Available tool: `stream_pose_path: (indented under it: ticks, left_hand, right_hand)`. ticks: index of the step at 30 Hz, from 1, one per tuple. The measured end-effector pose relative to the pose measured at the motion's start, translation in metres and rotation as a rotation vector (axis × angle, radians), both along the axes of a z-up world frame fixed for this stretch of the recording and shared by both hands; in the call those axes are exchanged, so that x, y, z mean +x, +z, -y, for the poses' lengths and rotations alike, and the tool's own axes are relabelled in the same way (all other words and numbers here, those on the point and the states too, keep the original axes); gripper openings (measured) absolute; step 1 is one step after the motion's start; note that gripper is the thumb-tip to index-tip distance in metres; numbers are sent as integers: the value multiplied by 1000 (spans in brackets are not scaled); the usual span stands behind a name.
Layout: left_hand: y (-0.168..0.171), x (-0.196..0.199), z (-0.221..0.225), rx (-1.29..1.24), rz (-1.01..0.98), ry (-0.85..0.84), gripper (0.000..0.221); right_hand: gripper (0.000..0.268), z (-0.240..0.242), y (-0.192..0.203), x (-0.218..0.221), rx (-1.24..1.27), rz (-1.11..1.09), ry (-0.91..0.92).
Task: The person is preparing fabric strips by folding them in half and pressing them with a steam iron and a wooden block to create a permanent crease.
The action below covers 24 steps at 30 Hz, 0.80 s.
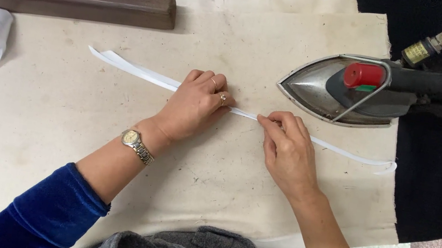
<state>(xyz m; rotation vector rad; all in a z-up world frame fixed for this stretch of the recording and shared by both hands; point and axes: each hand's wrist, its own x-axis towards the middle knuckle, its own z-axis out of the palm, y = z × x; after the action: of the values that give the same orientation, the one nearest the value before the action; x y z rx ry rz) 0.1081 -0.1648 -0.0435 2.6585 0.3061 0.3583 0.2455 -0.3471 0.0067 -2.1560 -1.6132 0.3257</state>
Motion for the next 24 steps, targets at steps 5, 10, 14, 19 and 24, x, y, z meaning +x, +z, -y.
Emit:
stream_pose_path:
  ticks: [5, 10, 14, 19, 24]
  left_hand:
    - [-1, -8, 4, 113, 51, -56, 8]
    - [1, -12, 8, 213, 114, -90, 11]
    - [-4, -12, 8, 266, 205, -104, 6]
    - [-3, -13, 11, 288, 237, -116, 7]
    - [0, -13, 13, 302, 248, -124, 7]
  right_hand:
    - [28, 0, 0, 0, -6, -1, -4]
    - [30, -2, 5, -3, -16, -16, -7]
    - [30, -3, 7, -3, -41, -28, -21]
    - [29, -4, 7, -3, -52, -18, -20]
    - [29, -5, 8, -3, -50, -31, -18]
